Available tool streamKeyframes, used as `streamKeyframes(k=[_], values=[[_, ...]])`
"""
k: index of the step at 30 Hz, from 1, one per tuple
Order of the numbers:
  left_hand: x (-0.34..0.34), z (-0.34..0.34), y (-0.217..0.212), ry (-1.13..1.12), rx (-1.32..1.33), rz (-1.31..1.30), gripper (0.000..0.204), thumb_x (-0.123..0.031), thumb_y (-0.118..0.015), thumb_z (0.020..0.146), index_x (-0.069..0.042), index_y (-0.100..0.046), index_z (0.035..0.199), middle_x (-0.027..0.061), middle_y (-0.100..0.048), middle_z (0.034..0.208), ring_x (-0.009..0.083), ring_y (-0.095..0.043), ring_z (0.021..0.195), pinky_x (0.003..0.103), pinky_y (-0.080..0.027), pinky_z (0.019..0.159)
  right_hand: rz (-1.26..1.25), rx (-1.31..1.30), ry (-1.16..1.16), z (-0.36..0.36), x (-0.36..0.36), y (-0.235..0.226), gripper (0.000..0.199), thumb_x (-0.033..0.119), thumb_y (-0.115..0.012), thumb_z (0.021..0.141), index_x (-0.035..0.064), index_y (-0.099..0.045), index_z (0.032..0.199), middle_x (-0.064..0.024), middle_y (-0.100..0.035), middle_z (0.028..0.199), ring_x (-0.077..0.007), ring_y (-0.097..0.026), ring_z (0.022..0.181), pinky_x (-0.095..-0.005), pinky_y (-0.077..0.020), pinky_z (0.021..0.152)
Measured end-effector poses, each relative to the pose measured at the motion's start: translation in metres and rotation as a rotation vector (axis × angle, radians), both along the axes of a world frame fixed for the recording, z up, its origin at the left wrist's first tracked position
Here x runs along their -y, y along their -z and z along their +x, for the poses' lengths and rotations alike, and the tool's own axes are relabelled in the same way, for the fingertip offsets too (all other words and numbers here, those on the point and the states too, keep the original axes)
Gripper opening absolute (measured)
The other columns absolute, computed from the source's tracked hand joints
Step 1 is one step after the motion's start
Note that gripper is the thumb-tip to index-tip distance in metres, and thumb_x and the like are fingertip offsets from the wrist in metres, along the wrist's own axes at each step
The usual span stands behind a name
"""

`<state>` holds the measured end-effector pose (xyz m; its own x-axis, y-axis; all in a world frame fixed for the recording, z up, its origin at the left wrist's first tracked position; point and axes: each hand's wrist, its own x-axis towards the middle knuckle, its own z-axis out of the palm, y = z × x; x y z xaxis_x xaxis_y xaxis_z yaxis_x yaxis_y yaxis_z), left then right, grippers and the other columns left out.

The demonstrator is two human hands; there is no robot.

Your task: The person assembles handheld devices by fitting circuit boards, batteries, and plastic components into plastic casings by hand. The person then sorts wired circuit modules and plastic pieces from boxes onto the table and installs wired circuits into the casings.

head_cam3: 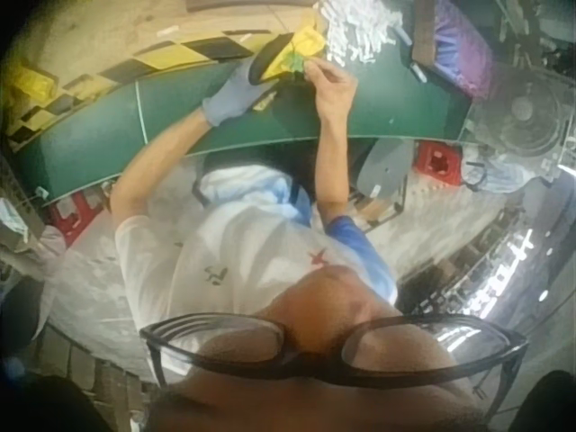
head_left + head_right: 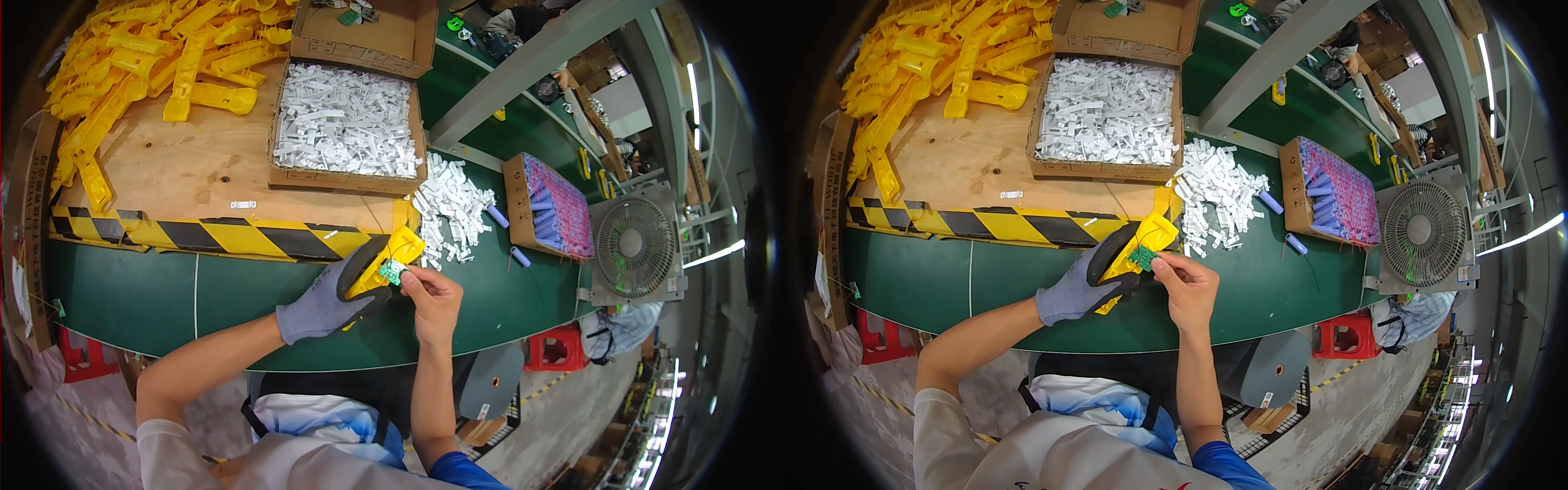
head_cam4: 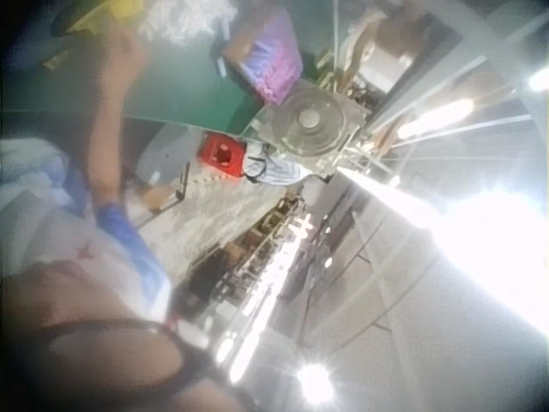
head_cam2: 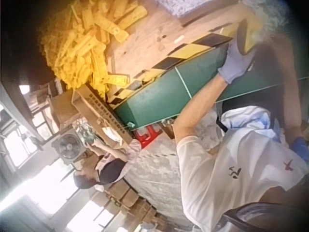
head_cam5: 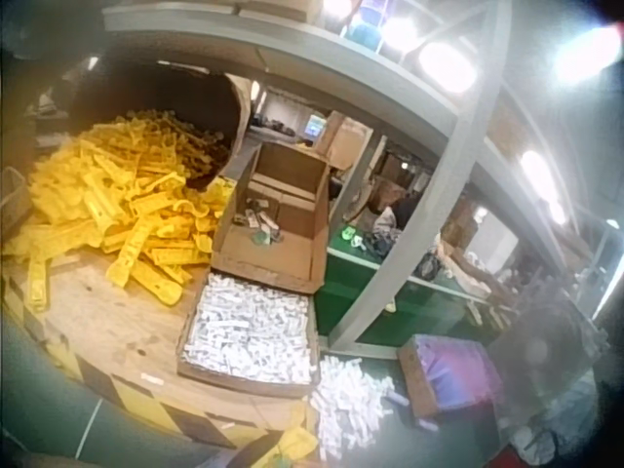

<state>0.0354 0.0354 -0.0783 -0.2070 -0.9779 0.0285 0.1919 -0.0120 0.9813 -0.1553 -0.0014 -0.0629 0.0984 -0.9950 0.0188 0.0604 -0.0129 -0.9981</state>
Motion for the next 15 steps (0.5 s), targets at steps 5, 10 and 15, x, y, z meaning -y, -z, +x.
streamKeyframes(k=[5, 10, 15], values=[[0.006, -0.003, 0.009, -0.082, 0.088, -0.100, 0.054, -0.016, -0.068, 0.095, 0.002, -0.045, 0.141, 0.0188, -0.059, 0.124, 0.0228, -0.057, 0.110, 0.034, -0.046, 0.097, -0.004, -0.028, 0.045, 0.005, -0.003, -0.002, 0.016, -0.002, -0.076, 0.086, -0.0058, -0.074, 0.101, -0.0079, -0.072, 0.087, -0.0093, -0.065, 0.071, -0.0214, -0.0533, 0.066], [-0.002, -0.002, 0.014, -0.136, 0.167, -0.023, 0.033, -0.015, -0.055, 0.103, 0.000, -0.048, 0.132, 0.0098, -0.058, 0.120, 0.0139, -0.055, 0.106, 0.030, -0.047, 0.094, -0.016, -0.042, 0.115, 0.018, -0.008, 0.003, 0.011, 0.004, -0.075, 0.089, -0.0042, -0.072, 0.096, -0.0062, -0.070, 0.081, -0.0096, -0.062, 0.067, -0.0222, -0.0508, 0.064], [-0.003, -0.005, 0.019, -0.209, 0.108, -0.011, 0.029, -0.013, -0.054, 0.103, -0.001, -0.049, 0.129, 0.0087, -0.058, 0.114, 0.0121, -0.055, 0.103, 0.029, -0.048, 0.091, 0.096, -0.007, 0.073, 0.027, -0.014, -0.002, 0.015, 0.012, -0.070, 0.095, -0.0029, -0.068, 0.099, -0.0058, -0.070, 0.082, -0.0101, -0.062, 0.067, -0.0230, -0.0498, 0.065]])
